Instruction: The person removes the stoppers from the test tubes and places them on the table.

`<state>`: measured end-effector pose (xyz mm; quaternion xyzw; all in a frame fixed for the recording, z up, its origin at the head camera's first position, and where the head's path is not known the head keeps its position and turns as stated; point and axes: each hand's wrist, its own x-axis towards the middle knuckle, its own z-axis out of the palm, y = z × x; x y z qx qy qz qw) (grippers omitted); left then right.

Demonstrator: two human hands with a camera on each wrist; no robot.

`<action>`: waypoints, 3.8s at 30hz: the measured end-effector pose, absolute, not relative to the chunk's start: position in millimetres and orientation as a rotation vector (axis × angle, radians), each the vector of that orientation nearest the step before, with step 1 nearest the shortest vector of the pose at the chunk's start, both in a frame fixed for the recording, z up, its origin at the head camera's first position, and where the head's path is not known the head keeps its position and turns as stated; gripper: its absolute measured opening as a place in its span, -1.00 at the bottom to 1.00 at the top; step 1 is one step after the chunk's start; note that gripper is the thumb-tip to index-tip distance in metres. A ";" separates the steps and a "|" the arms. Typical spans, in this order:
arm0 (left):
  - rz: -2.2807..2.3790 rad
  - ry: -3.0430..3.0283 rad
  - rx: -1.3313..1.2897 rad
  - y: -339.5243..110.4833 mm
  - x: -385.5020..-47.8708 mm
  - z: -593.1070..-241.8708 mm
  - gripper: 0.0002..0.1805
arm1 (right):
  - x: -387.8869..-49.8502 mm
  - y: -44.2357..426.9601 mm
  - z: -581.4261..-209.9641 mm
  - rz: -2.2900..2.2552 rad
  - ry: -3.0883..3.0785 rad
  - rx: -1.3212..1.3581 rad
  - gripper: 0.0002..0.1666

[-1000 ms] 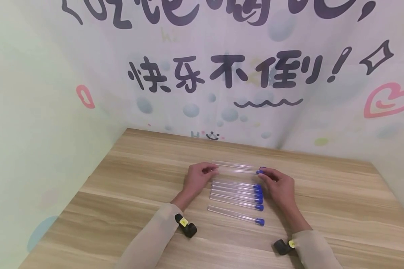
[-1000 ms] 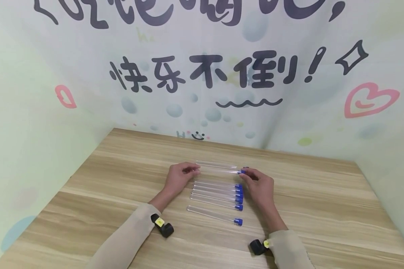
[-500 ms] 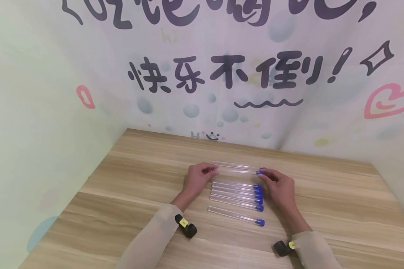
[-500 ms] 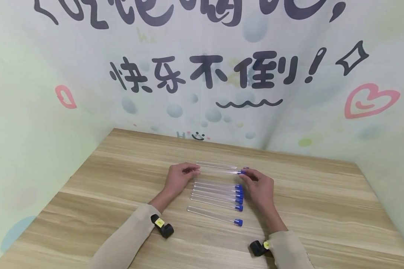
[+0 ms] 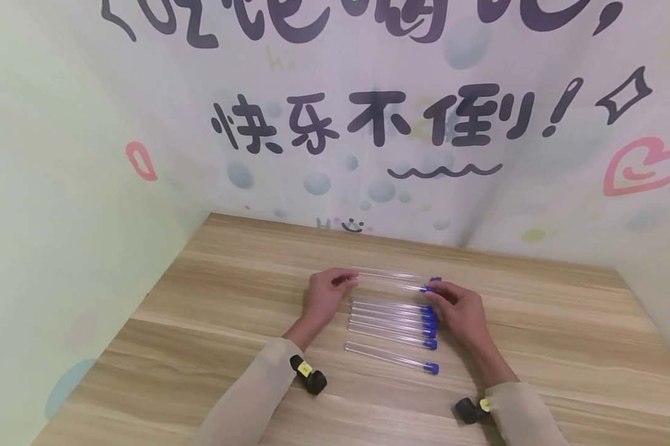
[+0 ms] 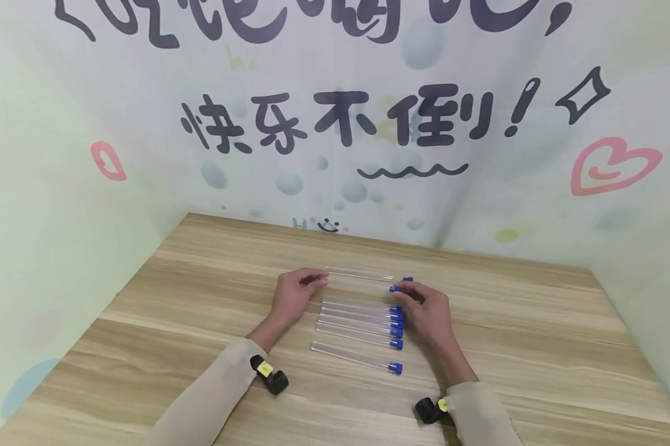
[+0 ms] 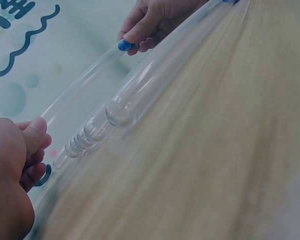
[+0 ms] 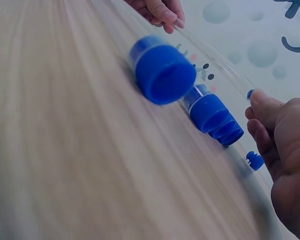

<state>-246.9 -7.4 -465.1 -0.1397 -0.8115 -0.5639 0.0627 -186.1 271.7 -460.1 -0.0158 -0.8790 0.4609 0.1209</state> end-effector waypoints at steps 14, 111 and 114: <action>-1.705 -2.476 -0.416 -7.4 -247.3 -463.5 -0.83 | -186.0 277.7 -459.4 1.337 -2.616 0.016 -0.66; -1.496 -2.648 -0.320 -2.5 -253.4 -465.9 -0.81 | -192.9 290.8 -466.9 1.101 -2.661 -0.204 -0.63; -1.494 -2.651 -0.323 -2.7 -253.8 -466.4 -0.80 | -192.4 290.2 -466.8 1.097 -2.647 -0.211 -0.63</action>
